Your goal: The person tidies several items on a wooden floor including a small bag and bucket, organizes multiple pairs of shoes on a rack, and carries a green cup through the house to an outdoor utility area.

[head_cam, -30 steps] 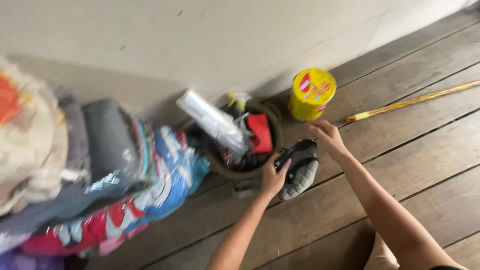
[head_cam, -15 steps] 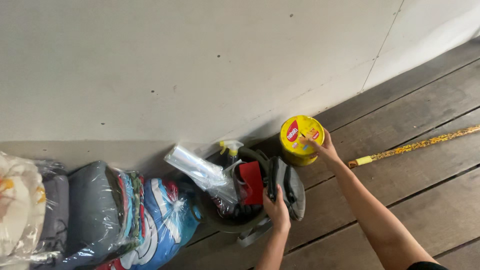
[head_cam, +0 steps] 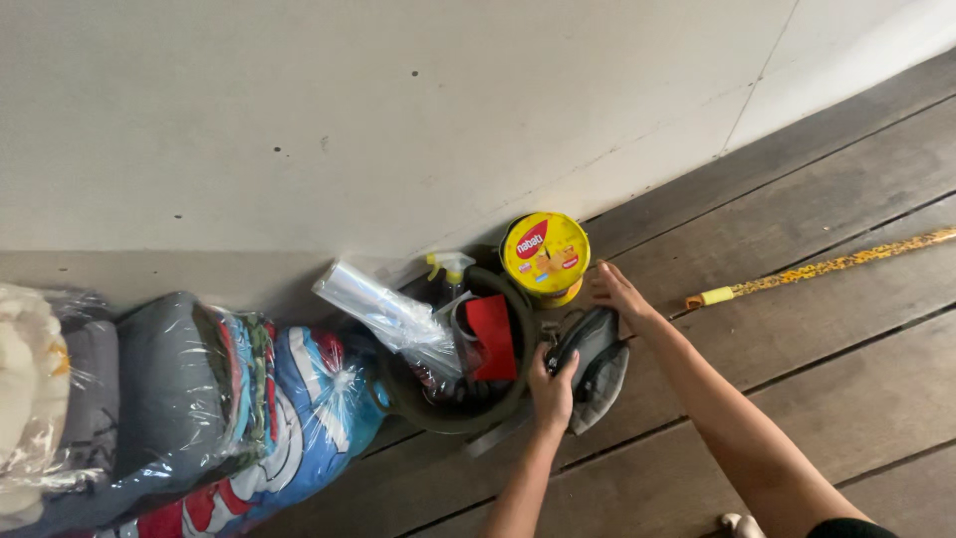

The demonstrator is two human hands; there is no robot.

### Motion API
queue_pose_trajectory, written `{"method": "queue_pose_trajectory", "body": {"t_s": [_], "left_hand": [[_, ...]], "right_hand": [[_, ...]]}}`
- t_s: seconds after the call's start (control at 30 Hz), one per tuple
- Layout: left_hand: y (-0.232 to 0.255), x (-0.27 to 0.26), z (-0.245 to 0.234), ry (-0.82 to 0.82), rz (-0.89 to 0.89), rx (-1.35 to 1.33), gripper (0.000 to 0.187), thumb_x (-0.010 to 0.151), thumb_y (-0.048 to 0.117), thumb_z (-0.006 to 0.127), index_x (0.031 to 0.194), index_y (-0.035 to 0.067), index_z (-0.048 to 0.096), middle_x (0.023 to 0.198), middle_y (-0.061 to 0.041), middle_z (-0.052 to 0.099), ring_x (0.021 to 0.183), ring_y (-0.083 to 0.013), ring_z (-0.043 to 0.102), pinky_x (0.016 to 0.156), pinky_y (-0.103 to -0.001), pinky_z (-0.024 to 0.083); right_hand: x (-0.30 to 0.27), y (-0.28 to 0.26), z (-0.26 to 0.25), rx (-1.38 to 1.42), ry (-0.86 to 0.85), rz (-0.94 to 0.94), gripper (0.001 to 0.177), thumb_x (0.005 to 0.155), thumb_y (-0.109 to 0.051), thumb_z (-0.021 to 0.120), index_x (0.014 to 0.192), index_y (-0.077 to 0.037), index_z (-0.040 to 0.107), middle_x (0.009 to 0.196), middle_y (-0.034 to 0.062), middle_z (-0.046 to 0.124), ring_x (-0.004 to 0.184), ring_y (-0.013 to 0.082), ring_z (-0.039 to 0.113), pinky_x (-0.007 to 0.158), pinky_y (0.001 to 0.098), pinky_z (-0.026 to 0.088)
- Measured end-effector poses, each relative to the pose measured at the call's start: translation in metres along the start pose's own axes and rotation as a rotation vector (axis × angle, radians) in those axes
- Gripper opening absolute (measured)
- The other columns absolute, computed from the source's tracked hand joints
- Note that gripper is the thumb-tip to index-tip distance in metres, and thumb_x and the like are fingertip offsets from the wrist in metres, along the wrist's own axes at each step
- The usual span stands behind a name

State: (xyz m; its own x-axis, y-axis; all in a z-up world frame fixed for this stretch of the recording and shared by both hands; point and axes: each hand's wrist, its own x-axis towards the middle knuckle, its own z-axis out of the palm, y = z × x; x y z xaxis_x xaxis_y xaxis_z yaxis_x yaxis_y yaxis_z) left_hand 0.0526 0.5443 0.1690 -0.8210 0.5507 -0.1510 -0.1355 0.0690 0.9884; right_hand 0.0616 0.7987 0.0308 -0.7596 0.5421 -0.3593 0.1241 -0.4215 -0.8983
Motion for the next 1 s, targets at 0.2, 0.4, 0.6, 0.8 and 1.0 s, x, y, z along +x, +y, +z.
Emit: {"method": "queue_pose_trajectory", "body": {"t_s": [0.2, 0.4, 0.6, 0.8, 1.0], "left_hand": [[-0.009, 0.038, 0.023, -0.308, 0.103, -0.14, 0.022, 0.087, 0.004, 0.073, 0.107, 0.005, 0.065, 0.097, 0.003, 0.061, 0.09, -0.0087, 0.057, 0.082, -0.025, 0.048], [-0.02, 0.057, 0.031, -0.427, 0.164, -0.188, 0.024, 0.086, -0.003, 0.073, 0.105, 0.006, 0.064, 0.1, 0.001, 0.066, 0.092, -0.0076, 0.06, 0.085, -0.025, 0.049], [0.052, 0.068, -0.002, -0.592, 0.367, 0.191, 0.029, 0.082, 0.009, 0.087, 0.104, 0.004, 0.069, 0.092, -0.002, 0.071, 0.084, -0.0085, 0.063, 0.081, -0.027, 0.053], [0.118, 0.088, -0.079, -0.263, 0.835, 0.217, 0.092, 0.058, 0.044, 0.101, 0.126, 0.009, 0.05, 0.121, -0.004, 0.053, 0.114, -0.0146, 0.054, 0.106, -0.035, 0.046], [0.116, 0.097, -0.151, -0.604, 0.519, -0.256, 0.127, 0.074, 0.062, 0.085, 0.169, 0.01, 0.02, 0.171, -0.01, 0.032, 0.158, -0.0222, 0.031, 0.127, -0.038, 0.031]], "right_hand": [[-0.094, -0.028, -0.054, -0.001, -0.08, -0.181, 0.071, 0.105, -0.06, 0.038, 0.141, -0.003, 0.06, 0.12, 0.0153, 0.069, 0.112, 0.0225, 0.064, 0.102, 0.0367, 0.047], [-0.17, -0.075, -0.038, -0.602, -0.102, -0.507, 0.058, 0.079, -0.018, 0.083, 0.128, -0.001, 0.058, 0.113, 0.0103, 0.064, 0.107, 0.0194, 0.059, 0.091, 0.0365, 0.048], [-0.212, -0.136, 0.006, -0.737, -0.017, -0.615, 0.024, 0.082, -0.002, 0.079, 0.101, -0.003, 0.066, 0.086, 0.0081, 0.062, 0.078, 0.0181, 0.061, 0.067, 0.0337, 0.052], [-0.257, -0.258, 0.083, -0.803, -0.097, -0.82, 0.02, 0.077, 0.004, 0.077, 0.091, 0.0, 0.063, 0.086, 0.009, 0.059, 0.073, 0.0203, 0.061, 0.062, 0.0331, 0.049], [-0.305, -0.351, 0.176, -0.725, -0.092, -0.999, 0.017, 0.082, 0.005, 0.077, 0.093, 0.001, 0.065, 0.088, 0.0081, 0.063, 0.076, 0.0178, 0.063, 0.066, 0.0315, 0.05]]}}
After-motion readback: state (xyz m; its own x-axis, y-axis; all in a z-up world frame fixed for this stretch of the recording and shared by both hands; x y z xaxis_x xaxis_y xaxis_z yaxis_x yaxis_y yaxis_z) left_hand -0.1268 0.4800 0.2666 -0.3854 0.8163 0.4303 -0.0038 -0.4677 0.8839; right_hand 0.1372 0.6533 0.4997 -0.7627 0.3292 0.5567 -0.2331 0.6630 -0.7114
